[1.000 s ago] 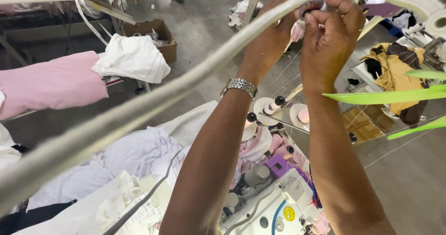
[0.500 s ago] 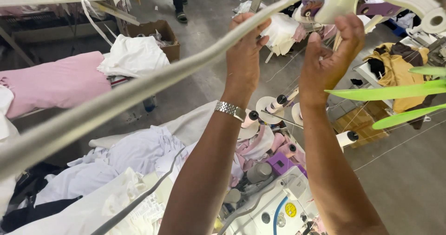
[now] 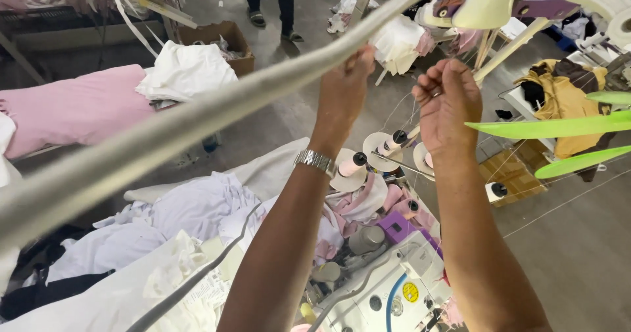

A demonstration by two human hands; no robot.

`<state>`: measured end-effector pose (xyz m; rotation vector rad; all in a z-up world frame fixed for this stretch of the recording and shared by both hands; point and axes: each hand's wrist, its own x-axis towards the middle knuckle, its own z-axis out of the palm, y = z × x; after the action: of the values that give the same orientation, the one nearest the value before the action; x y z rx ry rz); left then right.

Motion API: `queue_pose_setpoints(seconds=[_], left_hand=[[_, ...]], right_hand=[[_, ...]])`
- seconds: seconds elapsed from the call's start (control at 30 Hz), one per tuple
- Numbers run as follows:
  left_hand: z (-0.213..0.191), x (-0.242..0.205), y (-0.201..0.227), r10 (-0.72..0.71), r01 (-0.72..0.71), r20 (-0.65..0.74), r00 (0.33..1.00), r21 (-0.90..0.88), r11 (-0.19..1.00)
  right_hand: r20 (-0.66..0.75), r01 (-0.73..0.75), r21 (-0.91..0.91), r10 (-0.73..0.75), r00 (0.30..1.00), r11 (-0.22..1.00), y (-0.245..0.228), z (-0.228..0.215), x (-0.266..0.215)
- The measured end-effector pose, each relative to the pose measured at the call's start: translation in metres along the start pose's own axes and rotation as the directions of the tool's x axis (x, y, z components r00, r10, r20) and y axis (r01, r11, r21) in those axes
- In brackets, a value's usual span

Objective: Threading an industrial overlock sewing machine through various guides and needles, followed by testing the stitch on a piece of fabric.

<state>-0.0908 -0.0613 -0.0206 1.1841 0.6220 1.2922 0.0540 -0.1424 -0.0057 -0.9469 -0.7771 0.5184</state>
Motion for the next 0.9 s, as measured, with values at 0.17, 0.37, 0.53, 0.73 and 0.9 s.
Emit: queue_pose_setpoints(seconds=[0.17,0.37,0.53,0.73,0.9], left_hand=[[-0.029,-0.029,-0.047,-0.021,0.021,0.013,1.0,0.064,0.998],[-0.037,-0.079,-0.041,0.153,-0.149,-0.022,0.988,0.137,0.979],[-0.026,-0.117,-0.044,0.508,-0.494,-0.036,0.861,0.186,0.849],[-0.01,-0.119,-0.04,0.401,-0.375,-0.045,0.915,0.273,0.886],[-0.015,-0.106,-0.039,0.306,-0.31,0.055,0.951,0.208,0.928]], right_hand=[[0.15,-0.147,0.126,0.128,0.98,0.981,0.008,-0.016,-0.008],[0.201,-0.223,0.118,0.197,0.96,0.968,0.01,-0.017,-0.021],[0.233,-0.225,0.107,0.196,0.952,0.968,0.016,-0.008,-0.026],[0.248,-0.228,0.109,0.195,0.949,0.968,0.015,0.003,-0.038],[0.26,-0.161,-0.031,0.163,0.952,0.986,0.008,0.005,-0.044]])
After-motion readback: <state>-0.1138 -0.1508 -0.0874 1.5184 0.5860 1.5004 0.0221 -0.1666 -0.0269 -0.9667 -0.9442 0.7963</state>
